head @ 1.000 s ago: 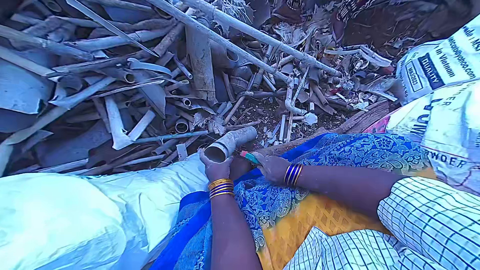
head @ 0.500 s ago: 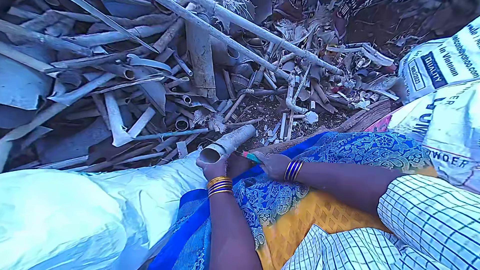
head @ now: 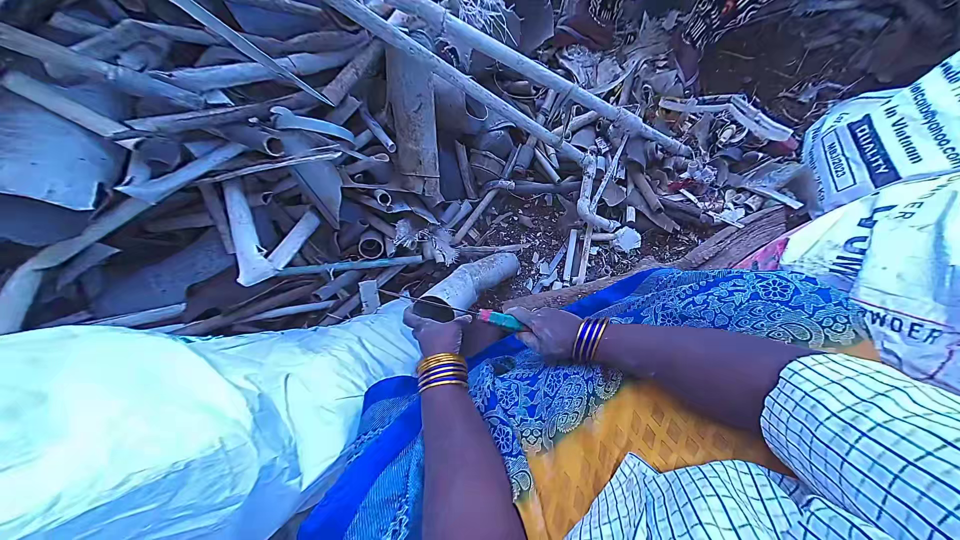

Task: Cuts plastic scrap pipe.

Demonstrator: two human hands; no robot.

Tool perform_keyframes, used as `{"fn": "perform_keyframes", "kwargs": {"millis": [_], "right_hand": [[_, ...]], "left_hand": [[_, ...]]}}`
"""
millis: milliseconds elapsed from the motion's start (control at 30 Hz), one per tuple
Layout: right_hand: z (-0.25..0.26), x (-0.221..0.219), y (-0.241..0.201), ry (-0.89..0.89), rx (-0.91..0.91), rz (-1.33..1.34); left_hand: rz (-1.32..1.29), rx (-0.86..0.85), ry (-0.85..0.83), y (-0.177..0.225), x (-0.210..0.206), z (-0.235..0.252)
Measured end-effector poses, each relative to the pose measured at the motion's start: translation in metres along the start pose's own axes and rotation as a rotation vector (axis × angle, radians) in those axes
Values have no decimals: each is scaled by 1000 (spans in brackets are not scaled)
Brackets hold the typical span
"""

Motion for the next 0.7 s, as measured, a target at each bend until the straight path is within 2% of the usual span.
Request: {"fn": "perform_keyframes", "kwargs": {"millis": [100, 233, 400, 433, 500, 567, 600, 700], "right_hand": [[2, 2, 3, 31, -67, -20], [6, 8, 9, 22, -263, -49], [4, 13, -9, 203, -89, -161], [5, 10, -1, 162, -132, -182], [9, 4, 24, -29, -359, -176], [9, 5, 37, -69, -504, -149], [9, 9, 32, -25, -485, -137], [8, 14, 7, 101, -282, -156]], "left_hand": [[43, -8, -4, 5, 1, -6], [-104, -29, -19, 4, -1, -3], [-134, -64, 45, 8, 1, -6], [-137, -59, 40, 7, 2, -7], [-150, -55, 31, 9, 1, -8], [-156, -45, 43, 10, 1, -9], [-144, -46, 53, 11, 1, -9], [-89, -22, 54, 11, 1, -7]]}}
Point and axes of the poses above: each hand's wrist, its own z-axis towards the middle knuckle, its own x-axis out of the back of the hand, y = z × x, the point moved 3 cm from there along z, towards the middle knuckle, and after that the axes turned 9 degrees about x, right-handed, at the moved point
